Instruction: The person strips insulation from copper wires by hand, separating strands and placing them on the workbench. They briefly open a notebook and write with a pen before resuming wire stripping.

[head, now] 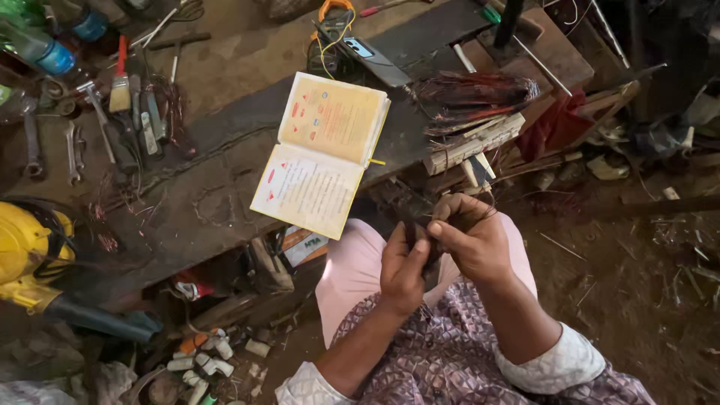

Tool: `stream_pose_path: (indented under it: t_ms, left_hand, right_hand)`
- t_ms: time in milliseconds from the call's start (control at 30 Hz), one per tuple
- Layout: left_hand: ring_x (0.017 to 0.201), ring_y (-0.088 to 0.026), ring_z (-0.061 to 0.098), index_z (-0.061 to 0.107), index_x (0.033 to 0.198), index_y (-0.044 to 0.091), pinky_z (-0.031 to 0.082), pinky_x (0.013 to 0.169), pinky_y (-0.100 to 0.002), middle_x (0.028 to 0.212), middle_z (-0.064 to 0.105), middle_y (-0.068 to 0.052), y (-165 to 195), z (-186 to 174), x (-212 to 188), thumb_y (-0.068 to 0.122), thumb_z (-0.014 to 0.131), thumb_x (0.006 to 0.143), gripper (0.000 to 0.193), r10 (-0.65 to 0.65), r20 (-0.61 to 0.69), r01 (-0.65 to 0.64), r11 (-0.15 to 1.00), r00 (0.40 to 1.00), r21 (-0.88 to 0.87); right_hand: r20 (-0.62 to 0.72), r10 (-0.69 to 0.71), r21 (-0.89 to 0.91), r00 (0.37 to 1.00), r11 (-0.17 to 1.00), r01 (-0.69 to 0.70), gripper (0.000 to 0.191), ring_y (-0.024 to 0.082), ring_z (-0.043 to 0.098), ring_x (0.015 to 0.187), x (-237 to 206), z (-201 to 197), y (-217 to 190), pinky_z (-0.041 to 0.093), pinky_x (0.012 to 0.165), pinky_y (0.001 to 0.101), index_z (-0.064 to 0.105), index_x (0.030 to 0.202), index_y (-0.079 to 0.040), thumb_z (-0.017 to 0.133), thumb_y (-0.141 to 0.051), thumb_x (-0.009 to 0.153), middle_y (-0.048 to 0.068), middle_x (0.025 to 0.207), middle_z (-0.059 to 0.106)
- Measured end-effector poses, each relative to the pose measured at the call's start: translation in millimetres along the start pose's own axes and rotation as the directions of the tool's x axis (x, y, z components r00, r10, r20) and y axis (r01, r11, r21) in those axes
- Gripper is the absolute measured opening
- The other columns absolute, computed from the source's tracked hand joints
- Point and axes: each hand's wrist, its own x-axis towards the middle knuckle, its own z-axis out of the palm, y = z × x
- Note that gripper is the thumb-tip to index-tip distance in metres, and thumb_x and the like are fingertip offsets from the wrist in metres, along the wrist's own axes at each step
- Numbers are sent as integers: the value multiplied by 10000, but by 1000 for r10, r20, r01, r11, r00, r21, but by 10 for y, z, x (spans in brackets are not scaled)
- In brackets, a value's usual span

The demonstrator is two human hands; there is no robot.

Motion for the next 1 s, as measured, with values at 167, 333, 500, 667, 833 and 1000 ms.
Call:
stream_pose_path:
  t_ms: [167,333,500,667,833,1000]
  left_hand:
    - [925,-84,568,585,1130,35,480,832,-242,1030,629,-4,68,42,53,219,475,1098,217,102,-58,-98,993,993,62]
    - [857,-89,538,652,1154,-19,477,766,-255,946,615,-23,141,69,137,197,560,1107,239,216,-149,-147,916,965,373]
    - [864,-97,600,567,1160,-9,514,771,-259,989,668,-35,120,81,155,119,617,1018,198,178,-191,-143,973,965,183]
    - [779,-93,579,583,1140,-19,486,685,-247,923,654,-48,108,115,97,111,606,1041,165,80,-140,-68,994,987,88]
    - [822,-76,580,609,1133,-23,497,735,-241,936,640,-39,150,140,85,89,593,1051,139,131,-69,-117,977,989,178]
    - [804,-56,533,593,1124,-6,469,706,-227,932,611,-8,187,141,78,106,577,1049,136,124,-99,-100,970,987,220]
  right_hand:
    - [65,-39,-11,997,999,40,138,97,551,712,-28,-36,-22,441,647,245,608,900,-20,739,18,919,38,884,595]
    - [145,-161,21,976,987,160,149,161,603,935,-17,-48,-37,489,867,294,568,961,-33,716,-43,949,87,1001,616]
    - [103,-30,102,994,995,20,159,177,651,773,-7,-63,-22,536,721,297,554,1013,-18,695,-43,945,121,932,647]
    - [-33,32,-70,999,997,-34,246,89,623,664,10,-90,41,522,596,235,599,1114,7,708,18,893,52,875,647]
    - [-35,108,-197,994,974,-112,151,69,592,621,61,-134,80,483,530,225,643,1046,22,717,8,915,51,822,652]
    - [-17,69,-88,997,994,-70,96,62,584,649,55,-125,65,476,565,213,626,966,16,713,8,926,42,899,664]
